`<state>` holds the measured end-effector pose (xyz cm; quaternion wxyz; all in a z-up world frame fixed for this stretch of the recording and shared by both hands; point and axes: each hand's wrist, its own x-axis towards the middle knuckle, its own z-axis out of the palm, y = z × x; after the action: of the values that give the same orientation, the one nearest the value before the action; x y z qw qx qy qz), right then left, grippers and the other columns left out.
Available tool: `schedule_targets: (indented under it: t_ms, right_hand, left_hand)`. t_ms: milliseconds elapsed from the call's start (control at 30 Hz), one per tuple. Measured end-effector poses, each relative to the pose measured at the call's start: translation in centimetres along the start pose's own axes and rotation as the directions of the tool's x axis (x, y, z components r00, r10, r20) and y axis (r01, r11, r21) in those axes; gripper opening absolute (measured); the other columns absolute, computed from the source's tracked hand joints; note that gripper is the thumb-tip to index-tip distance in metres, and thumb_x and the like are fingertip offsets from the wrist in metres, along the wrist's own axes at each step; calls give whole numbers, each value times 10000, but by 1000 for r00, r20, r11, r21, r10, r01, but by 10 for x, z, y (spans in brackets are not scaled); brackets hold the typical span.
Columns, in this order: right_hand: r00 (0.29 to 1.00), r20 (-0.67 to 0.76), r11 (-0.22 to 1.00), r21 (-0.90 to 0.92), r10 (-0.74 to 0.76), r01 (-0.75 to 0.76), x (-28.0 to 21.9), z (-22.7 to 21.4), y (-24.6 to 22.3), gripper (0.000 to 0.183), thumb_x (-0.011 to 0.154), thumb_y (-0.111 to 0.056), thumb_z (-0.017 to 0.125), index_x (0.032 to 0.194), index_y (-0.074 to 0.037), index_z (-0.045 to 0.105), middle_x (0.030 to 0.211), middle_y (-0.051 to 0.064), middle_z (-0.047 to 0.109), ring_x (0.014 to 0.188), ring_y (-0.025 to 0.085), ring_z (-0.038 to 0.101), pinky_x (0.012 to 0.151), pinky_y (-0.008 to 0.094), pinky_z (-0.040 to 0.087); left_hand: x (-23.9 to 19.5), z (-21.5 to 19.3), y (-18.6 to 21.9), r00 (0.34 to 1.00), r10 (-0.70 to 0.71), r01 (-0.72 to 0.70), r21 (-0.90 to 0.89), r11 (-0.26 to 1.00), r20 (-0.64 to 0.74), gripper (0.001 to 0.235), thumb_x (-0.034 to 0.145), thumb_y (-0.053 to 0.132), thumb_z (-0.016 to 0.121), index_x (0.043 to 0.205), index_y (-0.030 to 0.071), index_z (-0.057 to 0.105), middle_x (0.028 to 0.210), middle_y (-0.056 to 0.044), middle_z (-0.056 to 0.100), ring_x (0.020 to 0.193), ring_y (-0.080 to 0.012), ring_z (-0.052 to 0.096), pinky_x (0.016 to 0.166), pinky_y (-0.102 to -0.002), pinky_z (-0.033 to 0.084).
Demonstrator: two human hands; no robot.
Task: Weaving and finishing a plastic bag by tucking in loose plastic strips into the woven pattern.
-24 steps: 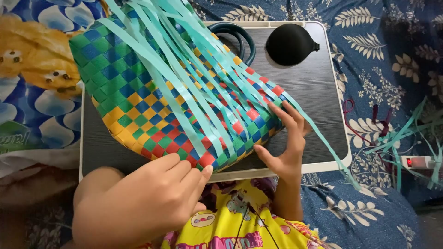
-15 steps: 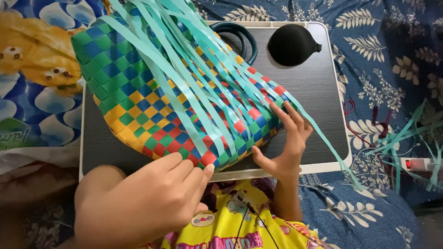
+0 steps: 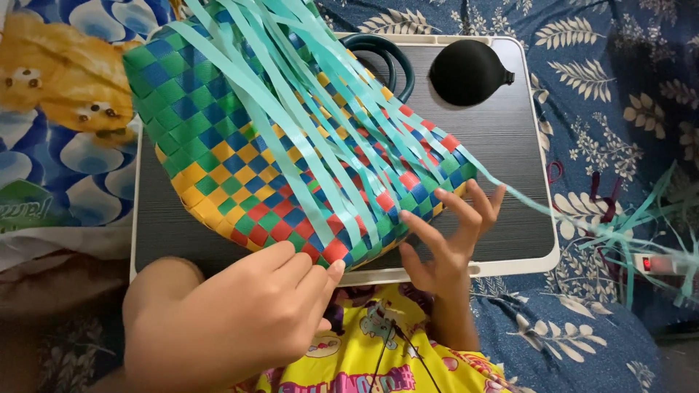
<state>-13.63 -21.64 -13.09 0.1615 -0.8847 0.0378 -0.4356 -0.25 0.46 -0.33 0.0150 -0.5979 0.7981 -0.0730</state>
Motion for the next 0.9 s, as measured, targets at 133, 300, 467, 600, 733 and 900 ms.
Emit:
schedule_targets:
  t_ms: [133,300,467,600,733,900]
  right_hand:
    - [999,29,1000,-16,23,-23,-1,-1,-3,256,898,-429,558,1087,-285,652,1358,70,373,1409,334,182,1151,749,11]
    - [998,53,996,-85,26,-22,3,-3,-8,272,865,-422,622,1086,-271,671,1351,69,384,1401,332,178,1127,767,3]
    - [999,36,989,-145,16,-11,1,-2,-7,286,890,-473,583,1083,-288,684,1383,79,346,1389,333,191,1124,760,18]
    - [1000,14,974,-225,-10,13,-6,3,0,353,901,-545,525,1090,-305,702,1404,67,239,1406,275,120,1127,745,10]
    - [987,-127,978,-194,-102,77,-19,11,24,458,857,-604,505,1102,-251,660,1483,41,142,1437,247,130,1193,679,53]
    - [912,-406,858,-449,52,-249,-31,-30,58,567,911,-532,479,1343,-170,417,1560,13,224,1473,199,155,1240,538,151]
  left_hand:
    - [0,0,1,1000,-14,15,16,1000,-23,521,959,403,528,1181,-63,603,803,-68,656,657,-214,573,547,-327,455]
    - [0,1,1,1000,-9,9,8,1000,0,561,960,434,528,1185,-76,596,811,-82,661,659,-220,579,540,-334,460]
    - [1,0,0,1000,-4,4,18,1000,24,661,940,530,551,1200,-77,587,834,-83,665,680,-213,590,543,-327,471]
    - [2,-1,0,999,2,-3,18,1000,39,680,940,537,550,1222,-81,577,836,-81,667,686,-205,596,539,-321,479]
    - [1,-1,0,1000,9,-9,24,1000,23,668,945,537,547,1191,-83,586,818,-73,654,674,-211,581,546,-321,466]
    - [-1,-2,0,1000,23,-24,46,999,19,430,964,267,493,1222,-62,591,809,-55,655,631,-199,562,512,-309,438]
